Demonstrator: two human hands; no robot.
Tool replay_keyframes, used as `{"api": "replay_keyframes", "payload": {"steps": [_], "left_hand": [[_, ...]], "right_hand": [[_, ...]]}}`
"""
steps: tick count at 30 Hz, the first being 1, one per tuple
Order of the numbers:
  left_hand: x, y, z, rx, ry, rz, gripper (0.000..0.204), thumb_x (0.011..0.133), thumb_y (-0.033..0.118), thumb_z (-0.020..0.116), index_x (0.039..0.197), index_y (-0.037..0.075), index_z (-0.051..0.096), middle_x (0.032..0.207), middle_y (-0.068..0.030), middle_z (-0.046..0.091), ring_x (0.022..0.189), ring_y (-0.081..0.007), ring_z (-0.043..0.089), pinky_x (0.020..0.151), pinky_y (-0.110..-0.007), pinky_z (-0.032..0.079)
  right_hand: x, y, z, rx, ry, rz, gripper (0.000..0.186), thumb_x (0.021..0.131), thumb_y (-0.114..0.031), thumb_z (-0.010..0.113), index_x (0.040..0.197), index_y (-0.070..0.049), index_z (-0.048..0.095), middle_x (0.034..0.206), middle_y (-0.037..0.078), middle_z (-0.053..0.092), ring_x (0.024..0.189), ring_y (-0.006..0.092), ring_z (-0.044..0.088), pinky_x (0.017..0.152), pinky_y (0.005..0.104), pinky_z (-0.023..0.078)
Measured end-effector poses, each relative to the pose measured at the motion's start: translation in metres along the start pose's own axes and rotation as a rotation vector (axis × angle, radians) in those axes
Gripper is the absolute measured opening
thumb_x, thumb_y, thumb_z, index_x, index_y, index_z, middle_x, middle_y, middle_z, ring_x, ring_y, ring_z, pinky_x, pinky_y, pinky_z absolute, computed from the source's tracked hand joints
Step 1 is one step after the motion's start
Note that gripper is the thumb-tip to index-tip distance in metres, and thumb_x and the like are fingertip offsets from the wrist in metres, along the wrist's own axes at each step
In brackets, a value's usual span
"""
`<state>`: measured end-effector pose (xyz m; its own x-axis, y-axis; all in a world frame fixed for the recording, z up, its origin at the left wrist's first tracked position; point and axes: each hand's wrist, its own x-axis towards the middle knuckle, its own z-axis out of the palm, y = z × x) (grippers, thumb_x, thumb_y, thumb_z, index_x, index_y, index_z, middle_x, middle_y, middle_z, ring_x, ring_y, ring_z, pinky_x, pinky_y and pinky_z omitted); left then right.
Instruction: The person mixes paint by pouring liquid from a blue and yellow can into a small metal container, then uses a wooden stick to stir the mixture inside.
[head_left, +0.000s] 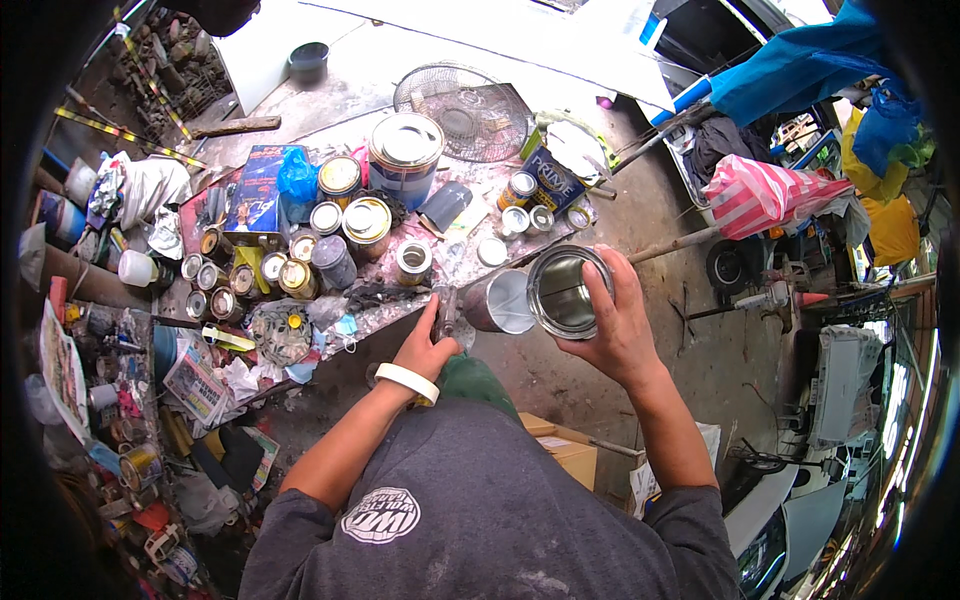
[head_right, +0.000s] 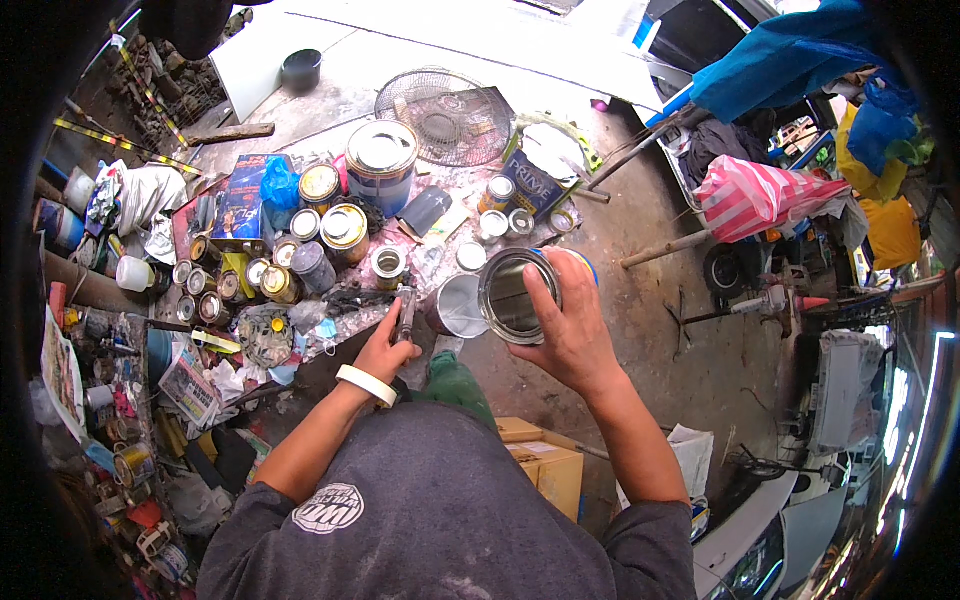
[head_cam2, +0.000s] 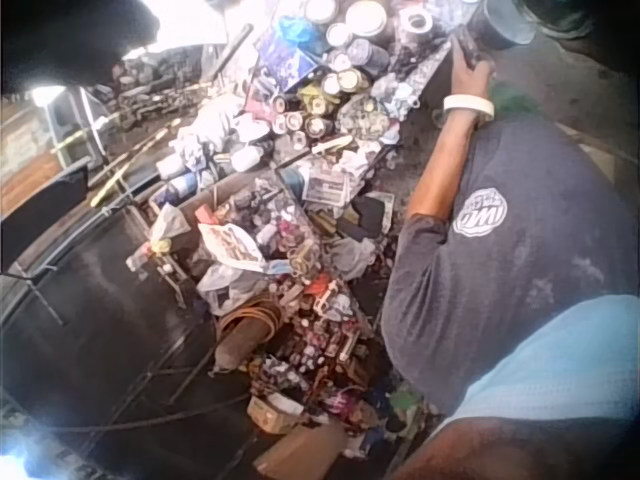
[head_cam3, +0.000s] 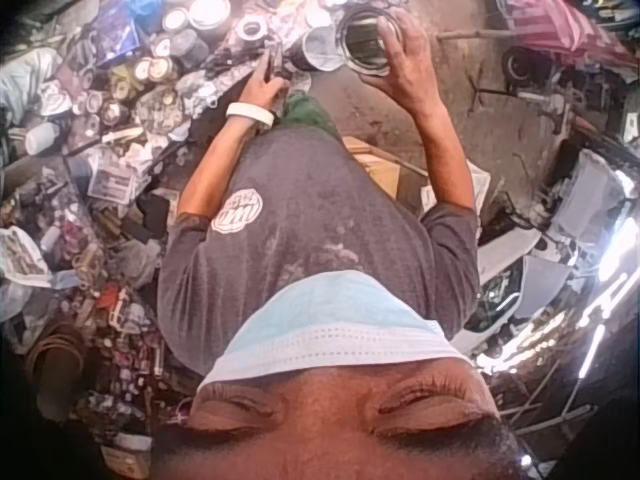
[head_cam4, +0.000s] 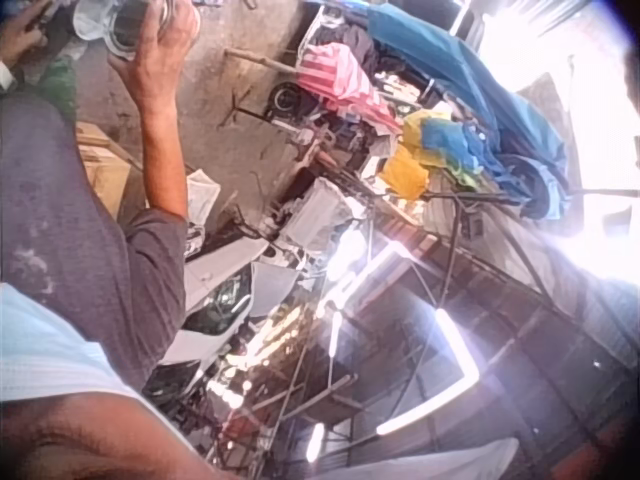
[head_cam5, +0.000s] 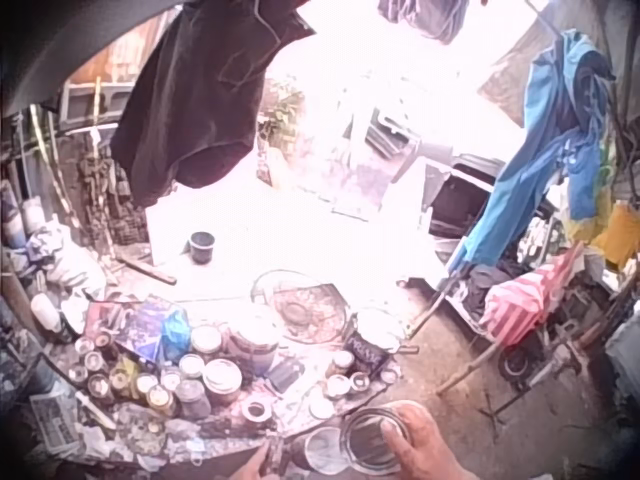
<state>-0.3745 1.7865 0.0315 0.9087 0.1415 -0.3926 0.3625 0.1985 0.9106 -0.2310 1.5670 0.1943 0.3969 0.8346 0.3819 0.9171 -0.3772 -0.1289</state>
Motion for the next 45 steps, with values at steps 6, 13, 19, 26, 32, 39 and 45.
{"api": "replay_keyframes", "payload": {"steps": [6,13,19,26,32,39,45], "left_hand": [[0.0,-0.001,0.001,-0.001,-0.009,-0.004,0.094,0.075,0.02,0.066,0.153,-0.004,0.018,0.128,-0.019,0.054,0.085,-0.0187,0.052,0.08,-0.026,0.045],[-0.002,0.003,0.003,0.001,0.0,0.005,0.093,0.076,0.019,0.065,0.153,-0.004,0.018,0.126,-0.0191,0.055,0.088,-0.0192,0.053,0.081,-0.026,0.045],[-0.005,0.008,0.003,0.0,-0.011,-0.013,0.093,0.076,0.018,0.064,0.153,-0.004,0.018,0.126,-0.0186,0.055,0.088,-0.0186,0.053,0.081,-0.026,0.045],[-0.005,0.009,0.003,-0.015,-0.024,-0.043,0.093,0.076,0.018,0.065,0.153,-0.004,0.017,0.127,-0.0179,0.055,0.086,-0.0176,0.053,0.08,-0.025,0.045],[-0.005,0.006,0.004,0.035,-0.017,-0.033,0.094,0.076,0.02,0.065,0.153,-0.004,0.018,0.13,-0.019,0.054,0.088,-0.0182,0.054,0.081,-0.025,0.045],[-0.005,0.005,0.003,0.028,-0.022,-0.05,0.094,0.075,0.021,0.066,0.153,-0.004,0.019,0.133,-0.021,0.053,0.092,-0.0203,0.055,0.085,-0.026,0.045],[-0.004,0.004,0.003,0.026,-0.022,-0.053,0.093,0.076,0.021,0.066,0.153,-0.004,0.019,0.134,-0.0222,0.052,0.099,-0.022,0.056,0.089,-0.027,0.045]], "right_hand": [[0.0,-0.001,-0.002,-0.013,-0.003,-0.005,0.117,0.045,-0.013,0.092,0.146,-0.013,0.032,0.141,0.022,0.037,0.127,0.0434,0.043,0.104,0.0562,0.038],[-0.001,-0.002,-0.003,-0.031,-0.019,0.003,0.114,0.048,-0.013,0.091,0.146,-0.013,0.033,0.141,0.022,0.037,0.127,0.0433,0.043,0.104,0.0562,0.038],[0.0,-0.003,-0.006,-0.027,-0.033,-0.001,0.113,0.048,-0.013,0.091,0.145,-0.013,0.033,0.141,0.022,0.037,0.127,0.0433,0.043,0.104,0.056,0.038],[-0.001,-0.004,-0.006,-0.035,-0.03,-0.006,0.114,0.047,-0.013,0.091,0.145,-0.013,0.033,0.141,0.022,0.037,0.127,0.0432,0.043,0.104,0.0558,0.038],[-0.002,-0.004,-0.005,-0.055,-0.038,0.001,0.114,0.048,-0.014,0.091,0.146,-0.014,0.033,0.141,0.022,0.037,0.128,0.0428,0.043,0.104,0.0557,0.038],[-0.003,-0.004,-0.004,-0.052,-0.037,-0.008,0.111,0.049,-0.015,0.091,0.145,-0.014,0.035,0.141,0.022,0.037,0.129,0.0425,0.042,0.105,0.0559,0.037],[-0.001,-0.005,-0.006,-0.071,-0.045,-0.015,0.112,0.048,-0.011,0.09,0.145,-0.011,0.035,0.142,0.022,0.038,0.13,0.0418,0.042,0.108,0.0548,0.037]]}}
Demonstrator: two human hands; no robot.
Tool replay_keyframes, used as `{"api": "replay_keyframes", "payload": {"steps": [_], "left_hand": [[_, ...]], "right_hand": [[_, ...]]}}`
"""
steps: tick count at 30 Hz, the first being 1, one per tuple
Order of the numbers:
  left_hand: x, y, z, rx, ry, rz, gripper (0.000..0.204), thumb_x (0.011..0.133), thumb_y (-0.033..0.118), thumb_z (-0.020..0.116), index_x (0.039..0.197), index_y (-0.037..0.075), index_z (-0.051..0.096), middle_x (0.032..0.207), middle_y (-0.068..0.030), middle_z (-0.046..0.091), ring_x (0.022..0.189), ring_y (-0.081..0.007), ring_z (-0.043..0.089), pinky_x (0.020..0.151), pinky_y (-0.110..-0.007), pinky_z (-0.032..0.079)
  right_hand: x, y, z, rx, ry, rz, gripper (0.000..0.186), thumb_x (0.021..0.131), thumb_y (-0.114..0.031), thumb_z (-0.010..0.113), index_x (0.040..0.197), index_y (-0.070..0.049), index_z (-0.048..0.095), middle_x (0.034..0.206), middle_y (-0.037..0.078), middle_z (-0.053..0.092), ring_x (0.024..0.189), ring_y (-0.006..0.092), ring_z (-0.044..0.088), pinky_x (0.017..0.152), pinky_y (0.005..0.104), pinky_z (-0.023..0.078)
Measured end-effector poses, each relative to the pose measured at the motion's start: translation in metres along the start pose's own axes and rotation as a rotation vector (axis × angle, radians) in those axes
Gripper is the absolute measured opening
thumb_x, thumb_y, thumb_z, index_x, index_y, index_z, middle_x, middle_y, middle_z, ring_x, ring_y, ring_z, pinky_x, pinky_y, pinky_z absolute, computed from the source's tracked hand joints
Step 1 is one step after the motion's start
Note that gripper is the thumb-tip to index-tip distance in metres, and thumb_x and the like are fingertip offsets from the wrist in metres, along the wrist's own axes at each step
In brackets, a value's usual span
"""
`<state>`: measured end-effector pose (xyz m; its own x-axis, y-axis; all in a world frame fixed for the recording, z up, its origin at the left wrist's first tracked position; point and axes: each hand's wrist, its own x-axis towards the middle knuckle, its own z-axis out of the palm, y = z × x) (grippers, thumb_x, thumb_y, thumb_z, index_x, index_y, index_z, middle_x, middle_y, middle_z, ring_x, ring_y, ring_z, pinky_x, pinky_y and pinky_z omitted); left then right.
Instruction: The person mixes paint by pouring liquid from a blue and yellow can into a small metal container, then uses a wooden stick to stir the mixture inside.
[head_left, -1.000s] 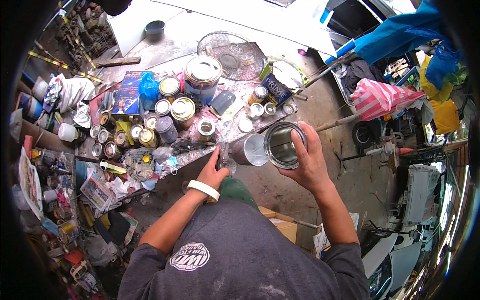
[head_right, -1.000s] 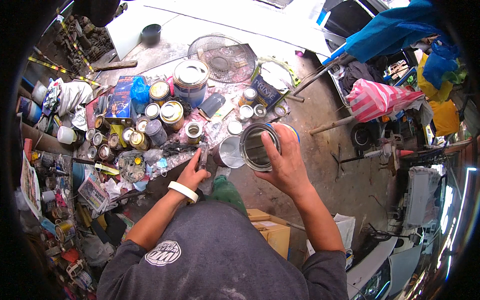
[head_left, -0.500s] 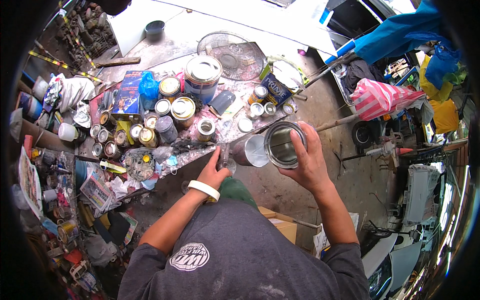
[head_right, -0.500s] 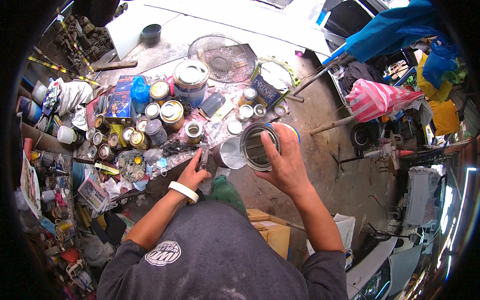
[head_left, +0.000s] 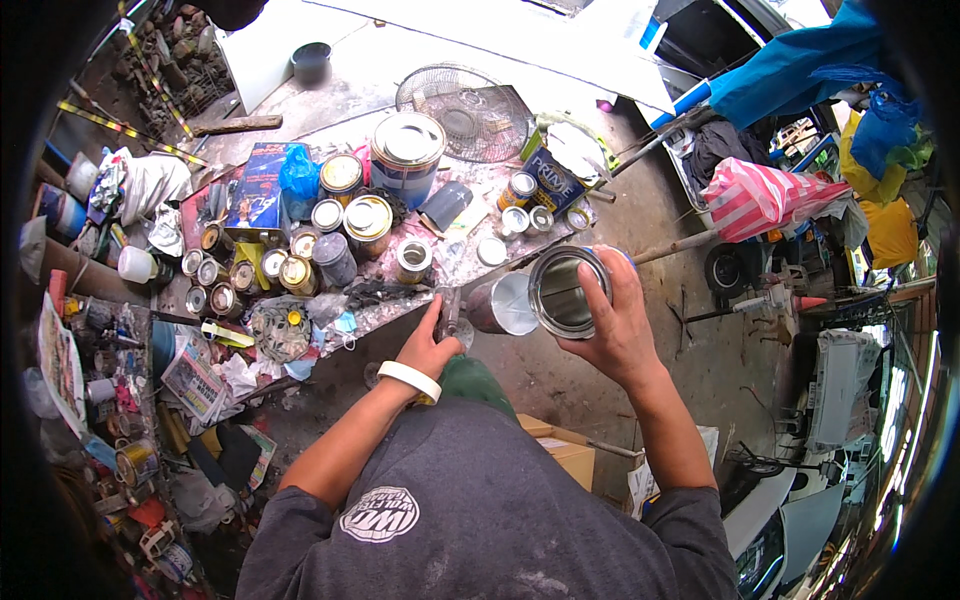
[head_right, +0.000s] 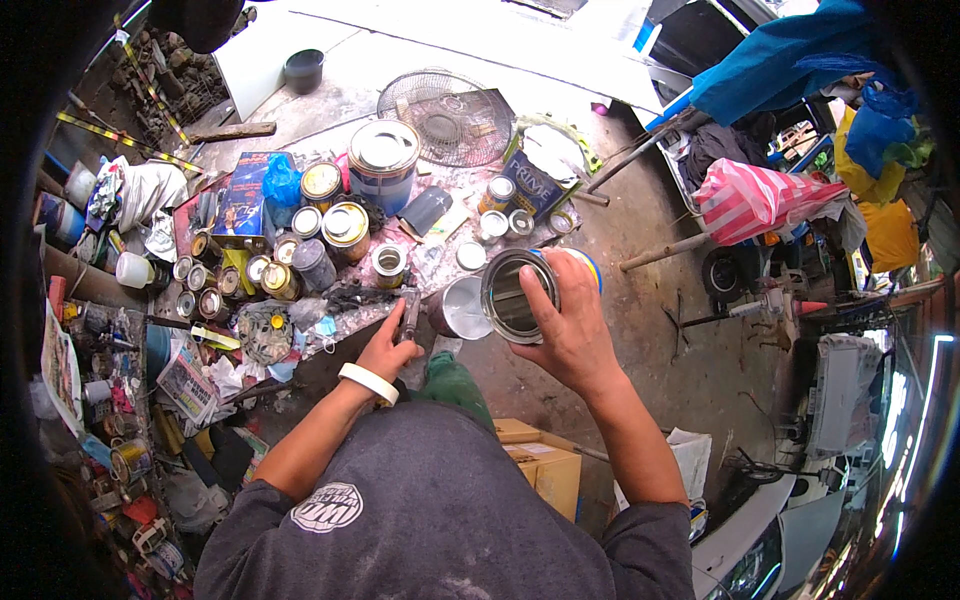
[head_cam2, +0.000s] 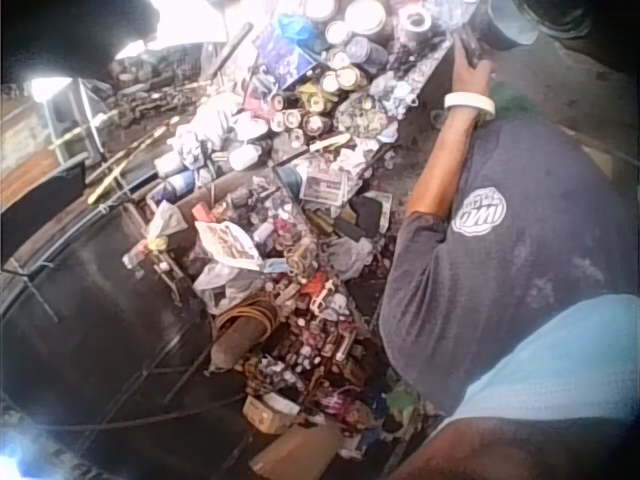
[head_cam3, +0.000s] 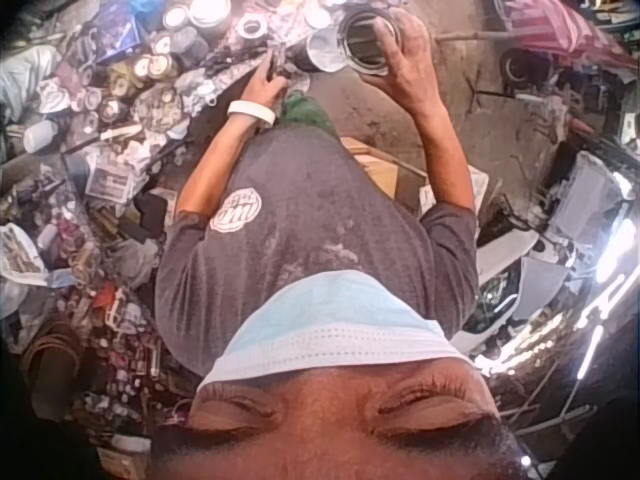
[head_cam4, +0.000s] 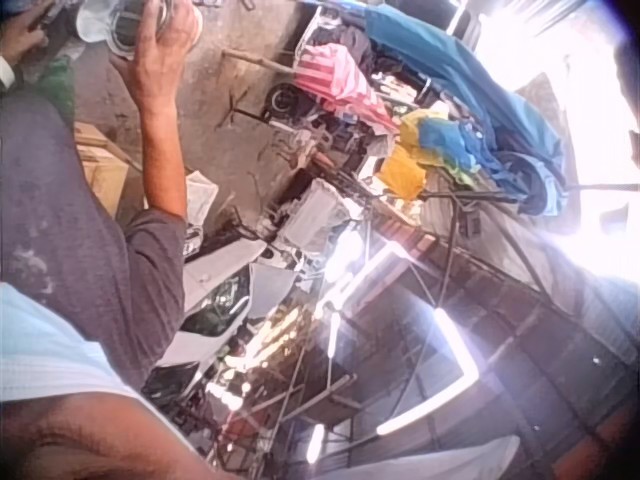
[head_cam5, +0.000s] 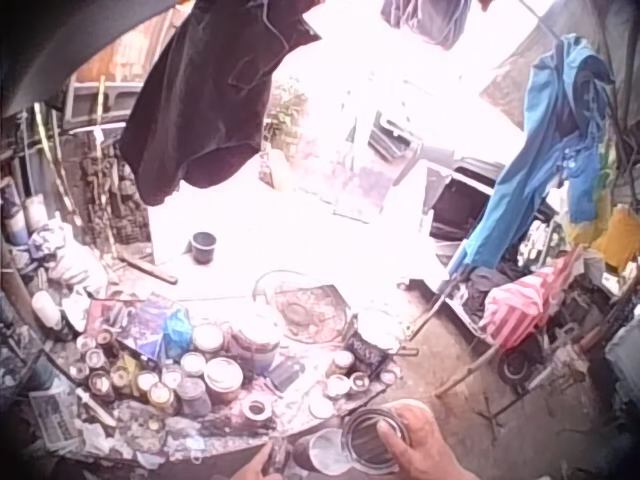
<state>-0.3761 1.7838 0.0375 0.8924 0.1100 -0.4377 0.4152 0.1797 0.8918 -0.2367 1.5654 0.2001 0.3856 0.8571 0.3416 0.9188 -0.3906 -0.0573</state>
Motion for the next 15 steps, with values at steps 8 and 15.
{"api": "replay_keyframes", "payload": {"steps": [8,15], "left_hand": [[-0.0008,0.0021,-0.0011,-0.004,-0.008,-0.016,0.093,0.076,0.021,0.066,0.153,-0.004,0.019,0.134,-0.0221,0.052,0.102,-0.0228,0.056,0.091,-0.027,0.044],[0.0018,0.0,-0.0028,0.021,-0.001,-0.007,0.094,0.075,0.023,0.065,0.153,-0.004,0.02,0.132,-0.0224,0.053,0.102,-0.0236,0.057,0.091,-0.028,0.044]], "right_hand": [[0.0012,-0.0012,0.0,0.006,-0.009,0.004,0.111,0.047,-0.012,0.091,0.144,-0.011,0.036,0.142,0.022,0.038,0.129,0.0428,0.043,0.107,0.0557,0.037],[0.0032,-0.001,0.0005,0.009,-0.005,-0.008,0.111,0.047,-0.012,0.091,0.144,-0.011,0.036,0.142,0.022,0.038,0.129,0.043,0.043,0.107,0.0555,0.038]]}}
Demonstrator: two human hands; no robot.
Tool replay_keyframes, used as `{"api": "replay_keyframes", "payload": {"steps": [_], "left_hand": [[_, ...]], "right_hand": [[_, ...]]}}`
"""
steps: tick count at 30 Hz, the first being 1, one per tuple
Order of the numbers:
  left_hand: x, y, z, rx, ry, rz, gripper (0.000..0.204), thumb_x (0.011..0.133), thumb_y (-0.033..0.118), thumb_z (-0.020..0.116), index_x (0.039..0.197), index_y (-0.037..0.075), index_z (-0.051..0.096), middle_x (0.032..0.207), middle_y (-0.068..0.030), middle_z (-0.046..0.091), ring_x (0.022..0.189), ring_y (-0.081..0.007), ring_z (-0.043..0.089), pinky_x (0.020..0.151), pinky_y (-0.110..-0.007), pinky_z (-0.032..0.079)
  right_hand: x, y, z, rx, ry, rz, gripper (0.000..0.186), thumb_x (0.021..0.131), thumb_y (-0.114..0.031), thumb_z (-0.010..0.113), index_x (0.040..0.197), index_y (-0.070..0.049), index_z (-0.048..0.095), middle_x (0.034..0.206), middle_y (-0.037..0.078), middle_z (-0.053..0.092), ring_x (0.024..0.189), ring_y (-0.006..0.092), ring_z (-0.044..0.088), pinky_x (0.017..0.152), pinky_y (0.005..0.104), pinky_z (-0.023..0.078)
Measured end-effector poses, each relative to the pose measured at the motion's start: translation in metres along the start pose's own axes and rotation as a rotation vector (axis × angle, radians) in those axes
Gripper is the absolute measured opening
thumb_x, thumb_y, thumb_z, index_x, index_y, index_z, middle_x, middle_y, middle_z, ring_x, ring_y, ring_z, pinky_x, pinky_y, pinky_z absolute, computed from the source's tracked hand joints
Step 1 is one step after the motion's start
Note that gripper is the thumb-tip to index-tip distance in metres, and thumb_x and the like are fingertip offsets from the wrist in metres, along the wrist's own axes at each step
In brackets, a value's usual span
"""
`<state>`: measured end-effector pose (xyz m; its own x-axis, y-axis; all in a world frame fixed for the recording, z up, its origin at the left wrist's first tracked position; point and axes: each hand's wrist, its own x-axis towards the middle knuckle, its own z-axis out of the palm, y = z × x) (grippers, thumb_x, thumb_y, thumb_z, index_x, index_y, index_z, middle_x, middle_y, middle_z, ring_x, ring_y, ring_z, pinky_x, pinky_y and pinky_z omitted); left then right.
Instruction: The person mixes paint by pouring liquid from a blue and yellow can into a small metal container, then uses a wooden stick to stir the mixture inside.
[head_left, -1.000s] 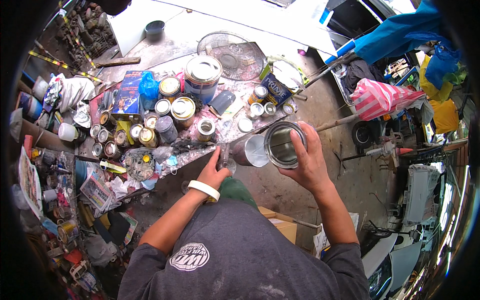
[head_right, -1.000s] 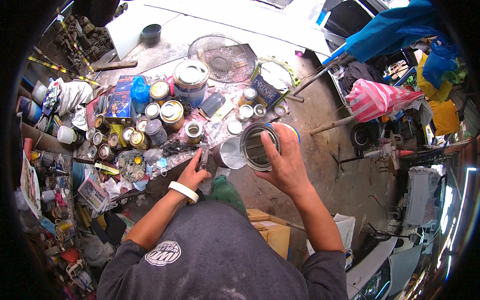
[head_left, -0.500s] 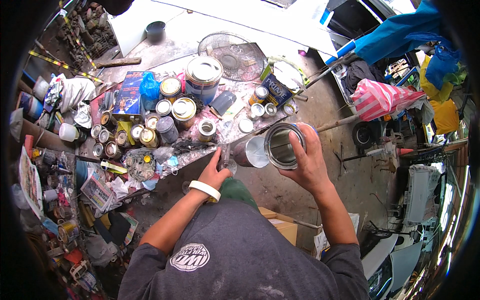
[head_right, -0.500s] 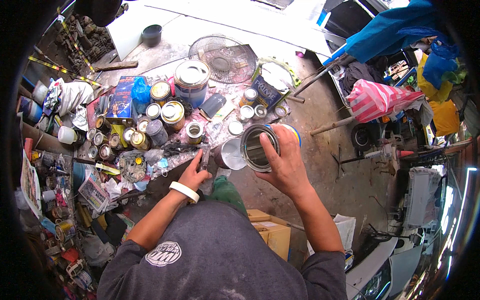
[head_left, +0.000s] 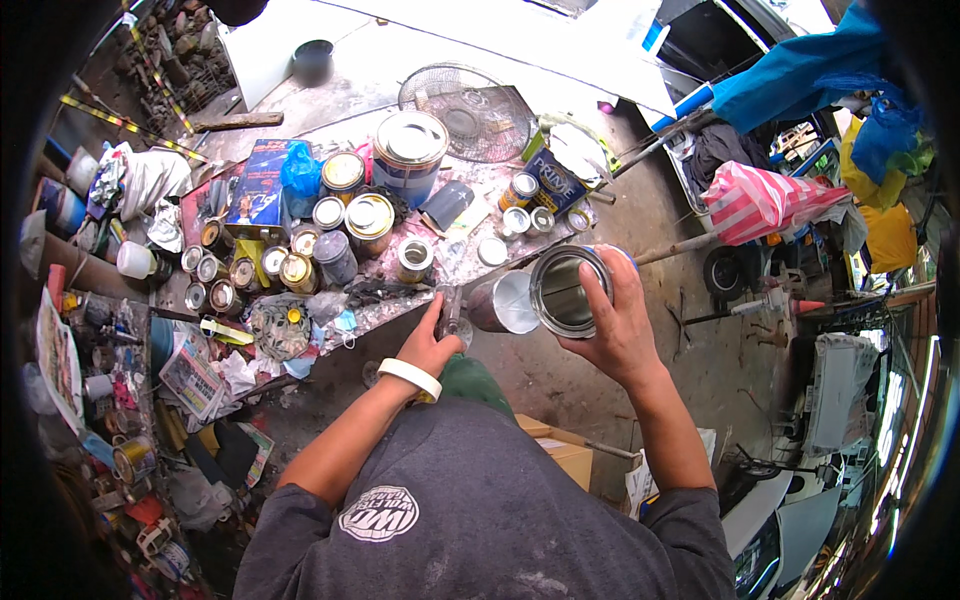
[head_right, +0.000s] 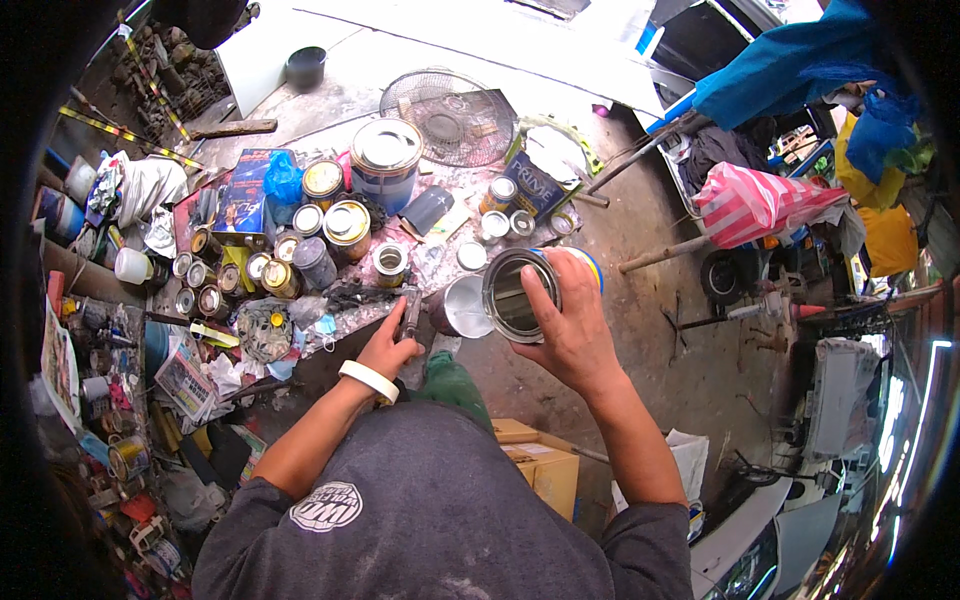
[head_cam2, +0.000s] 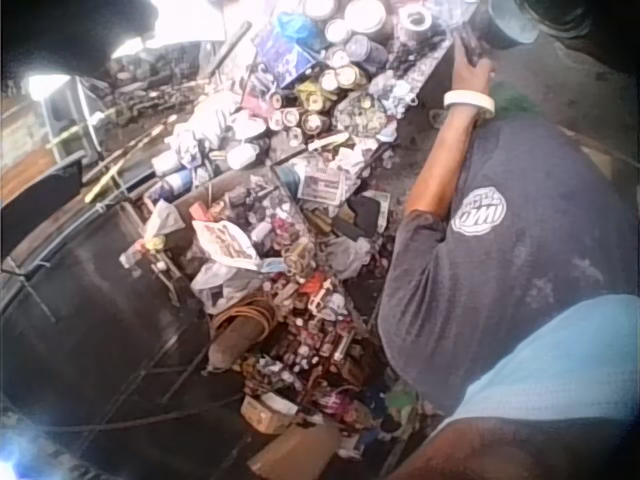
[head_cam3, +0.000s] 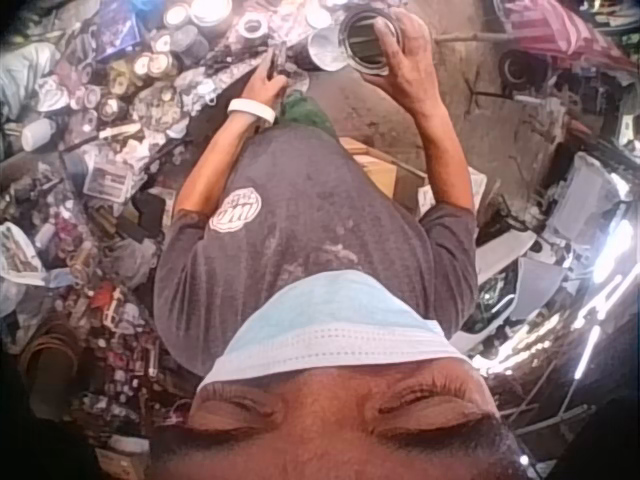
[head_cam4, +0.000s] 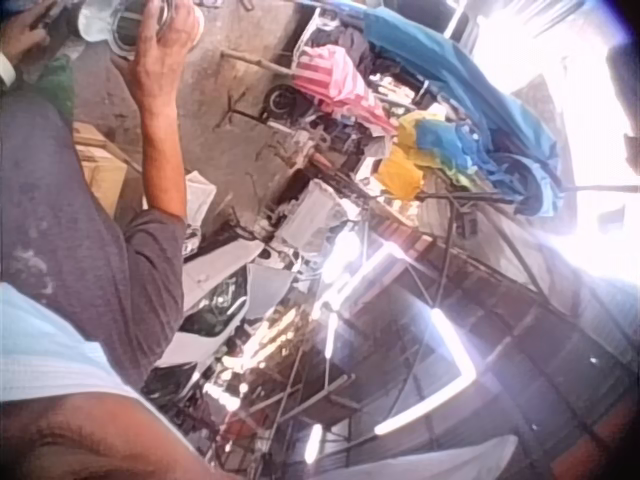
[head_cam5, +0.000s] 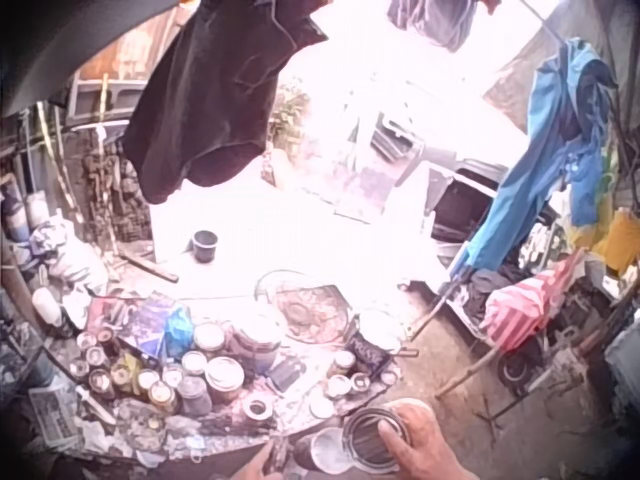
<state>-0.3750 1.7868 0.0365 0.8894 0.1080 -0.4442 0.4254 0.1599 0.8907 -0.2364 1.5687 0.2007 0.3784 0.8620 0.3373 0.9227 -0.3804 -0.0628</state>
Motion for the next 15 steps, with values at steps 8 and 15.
{"api": "replay_keyframes", "payload": {"steps": [8,15], "left_hand": [[0.006,-0.007,-0.001,-0.011,0.002,0.012,0.093,0.075,0.023,0.065,0.153,-0.001,0.02,0.109,-0.0183,0.06,0.085,-0.0207,0.057,0.08,-0.028,0.046],[0.012,-0.005,-0.003,-0.136,0.013,-0.033,0.09,0.078,0.014,0.062,0.155,0.003,0.018,0.082,-0.006,0.057,0.069,-0.0133,0.051,0.066,-0.026,0.044]], "right_hand": [[-0.001,0.002,0.004,0.05,0.03,0.049,0.111,0.05,-0.013,0.091,0.145,-0.013,0.034,0.142,0.023,0.036,0.129,0.0431,0.042,0.106,0.0541,0.037],[-0.004,0.002,0.022,0.193,0.175,0.236,0.118,0.056,-0.012,0.092,0.151,-0.009,0.022,0.144,0.022,0.035,0.13,0.0382,0.043,0.108,0.0458,0.039]]}}
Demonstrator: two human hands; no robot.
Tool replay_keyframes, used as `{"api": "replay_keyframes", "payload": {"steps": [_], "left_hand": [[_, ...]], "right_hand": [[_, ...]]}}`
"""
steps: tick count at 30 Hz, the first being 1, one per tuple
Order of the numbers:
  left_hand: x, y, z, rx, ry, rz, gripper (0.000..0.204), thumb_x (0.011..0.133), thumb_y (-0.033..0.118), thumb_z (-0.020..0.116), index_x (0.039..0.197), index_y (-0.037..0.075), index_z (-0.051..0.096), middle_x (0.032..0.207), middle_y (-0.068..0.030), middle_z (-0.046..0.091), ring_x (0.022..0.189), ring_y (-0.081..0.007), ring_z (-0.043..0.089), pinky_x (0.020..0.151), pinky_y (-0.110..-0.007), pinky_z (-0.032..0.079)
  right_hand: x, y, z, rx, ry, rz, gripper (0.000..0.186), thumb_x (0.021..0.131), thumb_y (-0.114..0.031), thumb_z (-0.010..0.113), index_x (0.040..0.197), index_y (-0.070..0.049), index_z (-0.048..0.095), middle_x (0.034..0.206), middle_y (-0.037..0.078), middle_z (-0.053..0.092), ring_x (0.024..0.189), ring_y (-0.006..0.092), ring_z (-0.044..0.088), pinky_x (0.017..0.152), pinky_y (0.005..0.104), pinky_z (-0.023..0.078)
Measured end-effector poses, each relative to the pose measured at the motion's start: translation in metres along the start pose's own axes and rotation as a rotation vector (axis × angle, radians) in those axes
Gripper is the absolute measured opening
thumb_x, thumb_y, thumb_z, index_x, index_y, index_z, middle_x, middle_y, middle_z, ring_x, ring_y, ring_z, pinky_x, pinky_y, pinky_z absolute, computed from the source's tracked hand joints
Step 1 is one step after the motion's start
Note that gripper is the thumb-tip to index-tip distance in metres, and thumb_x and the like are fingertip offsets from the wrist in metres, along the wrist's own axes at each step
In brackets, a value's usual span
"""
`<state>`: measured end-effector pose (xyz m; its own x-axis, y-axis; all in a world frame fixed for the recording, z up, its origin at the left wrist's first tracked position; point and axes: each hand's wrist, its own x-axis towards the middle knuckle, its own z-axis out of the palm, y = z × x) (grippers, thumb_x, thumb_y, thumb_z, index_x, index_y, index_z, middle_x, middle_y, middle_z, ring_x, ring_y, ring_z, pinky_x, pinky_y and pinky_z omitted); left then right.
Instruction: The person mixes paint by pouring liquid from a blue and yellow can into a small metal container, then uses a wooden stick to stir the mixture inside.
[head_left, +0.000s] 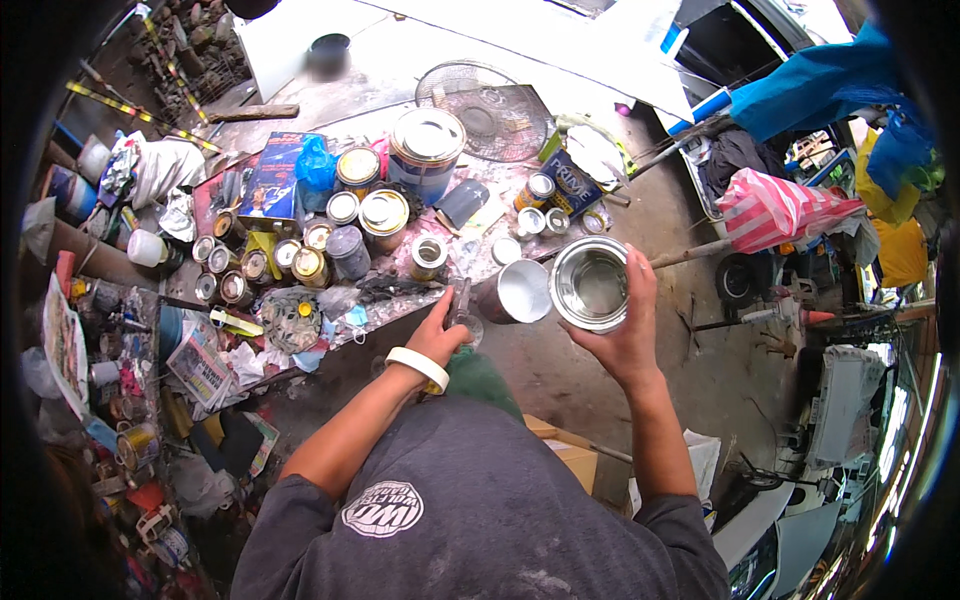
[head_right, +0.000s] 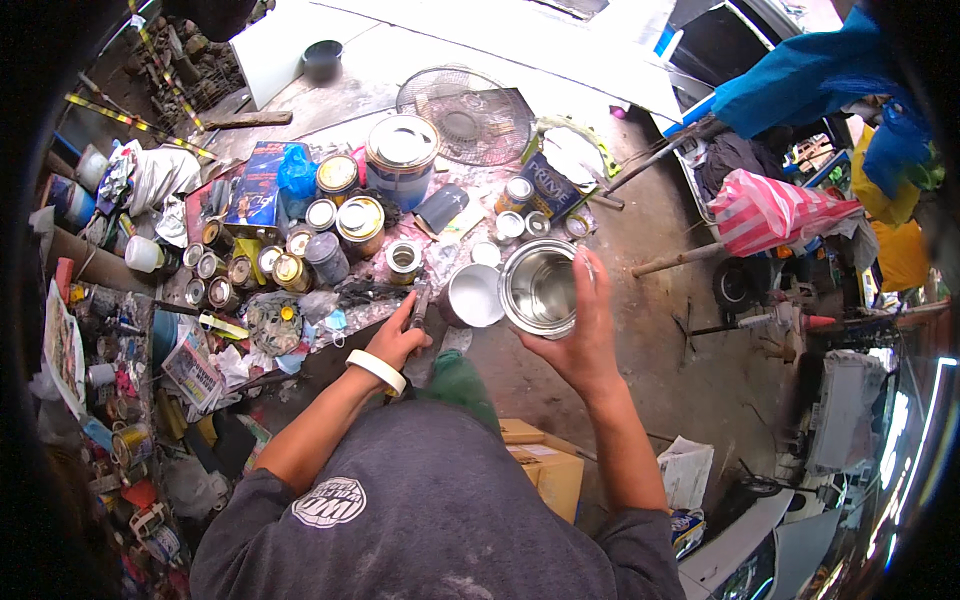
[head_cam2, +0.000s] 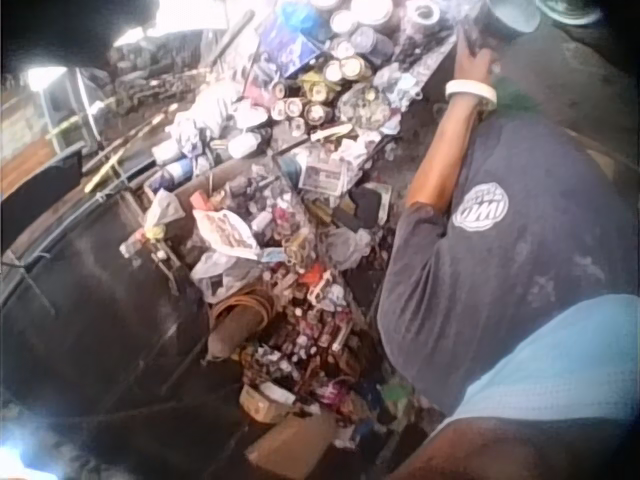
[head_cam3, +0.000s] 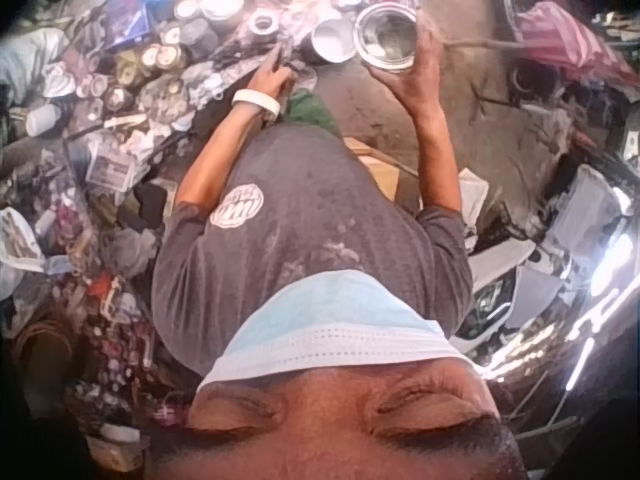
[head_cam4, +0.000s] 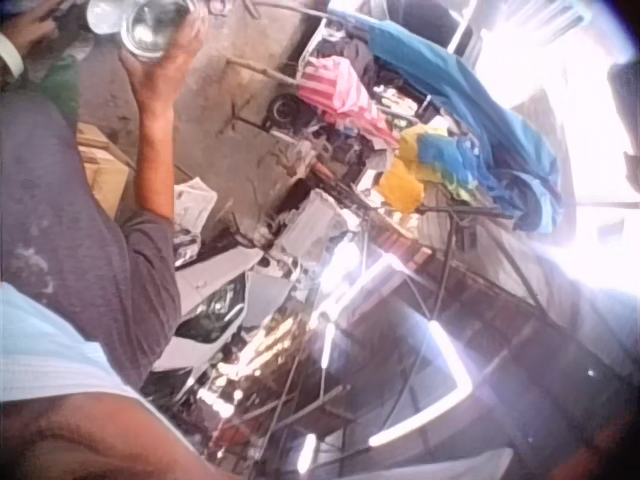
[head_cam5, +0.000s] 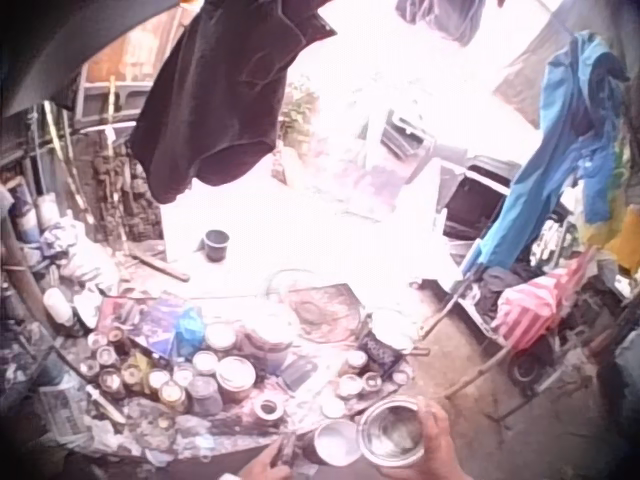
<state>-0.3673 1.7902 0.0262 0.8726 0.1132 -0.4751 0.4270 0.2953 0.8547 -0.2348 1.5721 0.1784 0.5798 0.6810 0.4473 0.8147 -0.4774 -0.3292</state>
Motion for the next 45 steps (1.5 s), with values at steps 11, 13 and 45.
{"api": "replay_keyframes", "payload": {"steps": [11,13,45], "left_hand": [[0.006,0.007,0.001,-0.33,0.108,-0.018,0.084,0.077,0.001,0.055,0.154,0.007,0.024,0.095,-0.0089,0.057,0.081,-0.0189,0.057,0.079,-0.03,0.049],[0.007,-0.005,-0.008,-0.39,0.158,0.028,0.083,0.076,-0.001,0.054,0.154,0.008,0.027,0.097,-0.0094,0.057,0.082,-0.02,0.057,0.079,-0.032,0.05],[-0.062,-0.023,0.031,-0.788,0.933,0.269,0.048,0.076,0.005,0.053,0.123,0.005,0.048,0.098,-0.0131,0.058,0.079,-0.0241,0.059,0.097,-0.056,0.046]], "right_hand": [[0.002,0.029,0.065,0.74,0.282,0.423,0.117,0.064,-0.017,0.09,0.152,-0.002,0.014,0.144,0.017,0.036,0.13,0.0278,0.045,0.11,0.0397,0.039],[0.003,0.053,0.097,0.8,0.256,0.409,0.116,0.064,-0.018,0.09,0.151,-0.002,0.015,0.143,0.018,0.036,0.129,0.0282,0.045,0.109,0.0394,0.039],[0.053,0.189,0.33,0.514,-0.333,-0.049,0.11,0.069,-0.037,0.084,0.149,0.001,0.019,0.153,0.027,0.025,0.14,0.0415,0.03,0.114,0.0465,0.029]]}}
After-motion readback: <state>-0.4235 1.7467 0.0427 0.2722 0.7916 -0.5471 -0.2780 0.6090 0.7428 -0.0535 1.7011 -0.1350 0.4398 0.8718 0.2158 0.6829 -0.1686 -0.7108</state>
